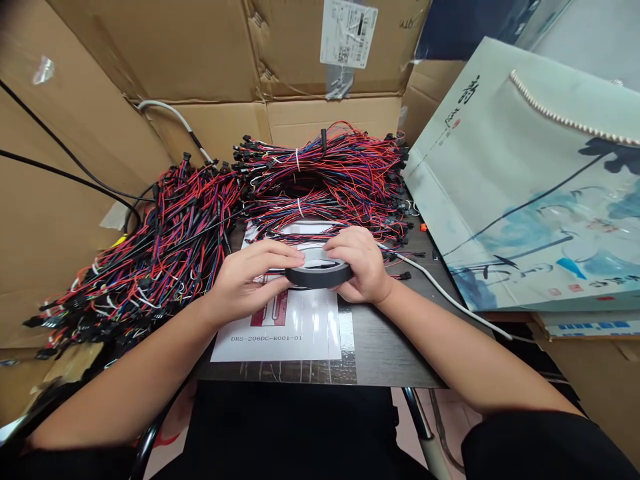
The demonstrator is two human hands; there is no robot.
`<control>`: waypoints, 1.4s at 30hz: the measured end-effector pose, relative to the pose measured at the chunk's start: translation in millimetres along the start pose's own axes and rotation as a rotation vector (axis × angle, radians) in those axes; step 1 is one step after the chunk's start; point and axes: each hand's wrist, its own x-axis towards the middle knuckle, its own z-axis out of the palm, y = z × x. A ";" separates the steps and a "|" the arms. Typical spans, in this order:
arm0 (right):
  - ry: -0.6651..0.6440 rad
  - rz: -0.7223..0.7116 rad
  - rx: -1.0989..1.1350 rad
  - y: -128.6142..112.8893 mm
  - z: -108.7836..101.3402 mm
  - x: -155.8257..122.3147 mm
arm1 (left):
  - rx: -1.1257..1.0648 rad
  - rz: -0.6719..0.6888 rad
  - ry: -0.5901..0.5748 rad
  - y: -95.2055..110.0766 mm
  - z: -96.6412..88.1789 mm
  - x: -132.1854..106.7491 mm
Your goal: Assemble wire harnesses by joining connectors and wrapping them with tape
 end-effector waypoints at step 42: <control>-0.072 -0.011 -0.146 -5.1 -0.2 -0.3 | 0.084 -0.069 0.022 3.5 3.9 -0.4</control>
